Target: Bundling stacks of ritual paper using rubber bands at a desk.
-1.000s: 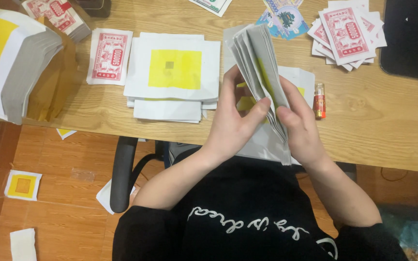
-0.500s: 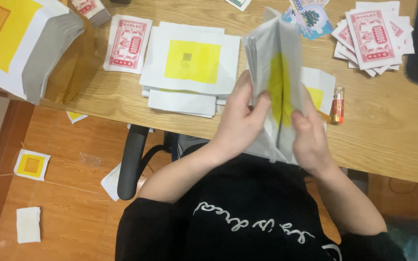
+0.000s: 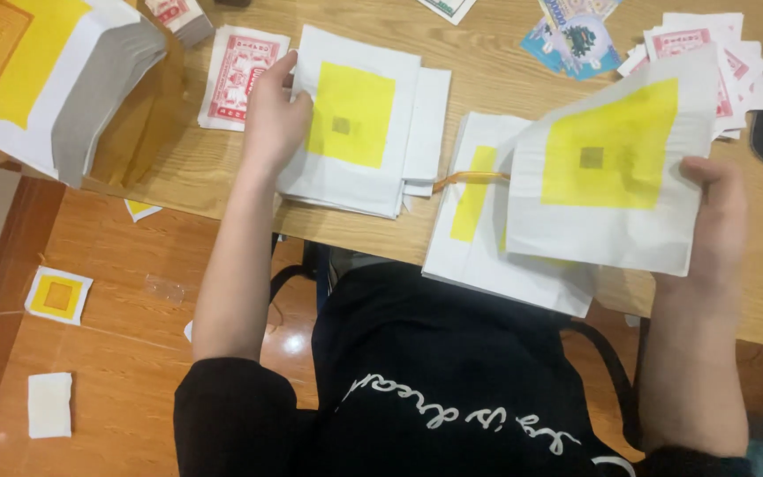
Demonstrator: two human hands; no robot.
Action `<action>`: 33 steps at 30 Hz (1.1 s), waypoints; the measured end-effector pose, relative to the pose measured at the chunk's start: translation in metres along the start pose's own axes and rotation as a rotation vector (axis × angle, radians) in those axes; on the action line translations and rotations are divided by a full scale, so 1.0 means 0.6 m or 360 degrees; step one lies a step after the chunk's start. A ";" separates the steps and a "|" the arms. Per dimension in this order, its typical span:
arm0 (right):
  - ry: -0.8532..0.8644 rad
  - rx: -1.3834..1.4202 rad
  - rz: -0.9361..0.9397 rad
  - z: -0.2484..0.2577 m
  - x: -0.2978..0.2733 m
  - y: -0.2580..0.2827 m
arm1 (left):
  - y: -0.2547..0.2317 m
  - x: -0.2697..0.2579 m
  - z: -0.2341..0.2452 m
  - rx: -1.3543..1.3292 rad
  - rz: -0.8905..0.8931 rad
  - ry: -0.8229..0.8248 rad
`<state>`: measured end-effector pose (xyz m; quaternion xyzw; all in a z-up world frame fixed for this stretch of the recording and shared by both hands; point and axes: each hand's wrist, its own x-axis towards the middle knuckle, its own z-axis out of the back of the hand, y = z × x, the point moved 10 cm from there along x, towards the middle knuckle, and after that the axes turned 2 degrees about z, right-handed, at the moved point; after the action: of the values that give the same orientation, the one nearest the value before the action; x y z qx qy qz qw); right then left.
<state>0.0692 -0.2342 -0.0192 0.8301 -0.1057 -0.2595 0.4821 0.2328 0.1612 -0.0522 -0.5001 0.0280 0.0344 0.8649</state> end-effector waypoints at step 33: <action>0.1425 -0.2267 0.1329 -0.200 -0.058 -0.021 | -0.071 -0.188 0.037 0.0036 -0.0556 -0.0232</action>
<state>0.1031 -0.1233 0.0296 0.2568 -0.0160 0.2744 0.9265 0.1245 0.1554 0.0049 -0.4836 -0.1215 -0.0806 0.8631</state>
